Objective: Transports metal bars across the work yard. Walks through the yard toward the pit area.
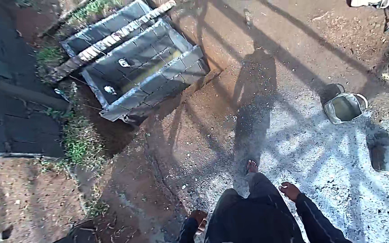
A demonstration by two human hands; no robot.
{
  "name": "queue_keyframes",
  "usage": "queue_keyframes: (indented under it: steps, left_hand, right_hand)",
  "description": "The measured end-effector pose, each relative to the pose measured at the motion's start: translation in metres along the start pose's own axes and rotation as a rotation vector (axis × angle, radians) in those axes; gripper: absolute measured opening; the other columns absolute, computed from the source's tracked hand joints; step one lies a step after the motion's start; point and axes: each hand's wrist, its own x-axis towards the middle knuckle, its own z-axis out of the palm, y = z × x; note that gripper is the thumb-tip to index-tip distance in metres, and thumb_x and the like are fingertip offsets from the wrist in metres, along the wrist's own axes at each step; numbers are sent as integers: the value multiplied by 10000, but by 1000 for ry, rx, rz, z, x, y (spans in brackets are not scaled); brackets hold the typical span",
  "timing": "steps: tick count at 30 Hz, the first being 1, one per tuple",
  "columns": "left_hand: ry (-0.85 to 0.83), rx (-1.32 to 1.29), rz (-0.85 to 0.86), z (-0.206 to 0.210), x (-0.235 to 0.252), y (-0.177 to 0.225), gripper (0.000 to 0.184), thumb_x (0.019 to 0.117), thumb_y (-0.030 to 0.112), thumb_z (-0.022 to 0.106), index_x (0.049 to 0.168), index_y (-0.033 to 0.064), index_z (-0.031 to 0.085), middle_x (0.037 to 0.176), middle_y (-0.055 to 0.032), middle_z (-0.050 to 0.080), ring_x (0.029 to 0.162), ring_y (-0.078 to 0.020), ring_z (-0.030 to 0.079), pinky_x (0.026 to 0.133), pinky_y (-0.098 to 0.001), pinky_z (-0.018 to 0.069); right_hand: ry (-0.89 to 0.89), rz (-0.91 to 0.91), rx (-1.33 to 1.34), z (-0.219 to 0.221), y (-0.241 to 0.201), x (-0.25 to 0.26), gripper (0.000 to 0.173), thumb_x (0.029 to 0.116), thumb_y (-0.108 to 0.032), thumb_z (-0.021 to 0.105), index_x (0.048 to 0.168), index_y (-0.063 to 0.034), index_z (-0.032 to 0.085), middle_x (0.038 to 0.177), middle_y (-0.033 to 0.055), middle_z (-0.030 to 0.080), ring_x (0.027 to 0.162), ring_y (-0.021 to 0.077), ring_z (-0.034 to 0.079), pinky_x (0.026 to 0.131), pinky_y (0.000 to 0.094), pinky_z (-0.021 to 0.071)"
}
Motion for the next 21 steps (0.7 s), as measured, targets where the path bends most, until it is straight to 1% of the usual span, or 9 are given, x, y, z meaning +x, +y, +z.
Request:
queue_keyframes:
  steps: [3,4,7,10,13,15,17,19,21]
  left_hand:
    - [-24,-4,74,-7,-6,51,415,1089,307,540,1388,21,574,1130,-222,725,942,-330,737,838,-496,599]
    - [-2,-48,107,-11,-8,74,410,1092,302,537,1382,14,579,1135,-225,724,946,-332,738,840,-496,600]
    - [49,-198,182,-23,2,141,371,1087,270,544,1338,7,620,1104,-224,730,905,-325,737,806,-490,601]
    - [51,-182,223,-38,19,217,377,1085,282,553,1339,14,627,1118,-222,735,939,-337,743,839,-506,604]
    - [62,-30,266,-55,37,297,382,1076,294,568,1328,19,648,1186,-224,718,1066,-346,718,952,-521,568]
    - [59,128,323,-69,49,353,392,1067,302,582,1313,11,671,1272,-236,690,1216,-362,658,1081,-535,485]
    - [30,226,349,-88,55,414,387,1065,301,587,1312,16,675,1318,-234,672,1289,-360,617,1137,-532,429]
    - [13,193,319,-111,58,477,362,1034,266,643,1301,26,681,1294,-215,687,1247,-347,641,1104,-521,465]
    - [34,120,272,-139,52,534,346,971,170,714,1286,31,681,1221,-212,710,1119,-346,697,992,-522,545]
  right_hand:
    - [26,22,82,-61,-57,11,546,1054,-406,584,1475,-68,501,1273,226,662,1043,365,703,895,539,578]
    - [35,35,99,-79,-74,17,527,1061,-394,573,1471,-70,505,1269,223,661,1036,363,699,883,537,575]
    - [30,56,-18,-124,-118,54,531,1064,-389,567,1477,-61,501,1334,236,635,1126,386,679,956,554,551]
    - [34,-22,-195,-162,-162,107,576,1037,-422,595,1474,-55,516,1326,244,644,1117,391,687,978,567,545]
    - [54,-41,-127,-199,-233,128,565,1038,-402,606,1480,-62,510,1298,240,660,1078,376,704,957,550,561]
    - [59,-30,-39,-228,-287,136,543,1052,-361,598,1486,-53,493,1303,247,652,1077,374,702,947,536,563]
    - [70,-8,44,-255,-330,151,512,1063,-311,586,1480,-31,487,1321,259,635,1086,384,696,940,536,566]
    - [85,46,116,-281,-366,166,481,1074,-281,570,1473,-24,489,1318,264,627,1065,388,689,916,535,565]
    - [79,112,138,-304,-392,168,462,1076,-293,569,1452,-32,511,1306,264,628,1055,393,686,900,542,567]
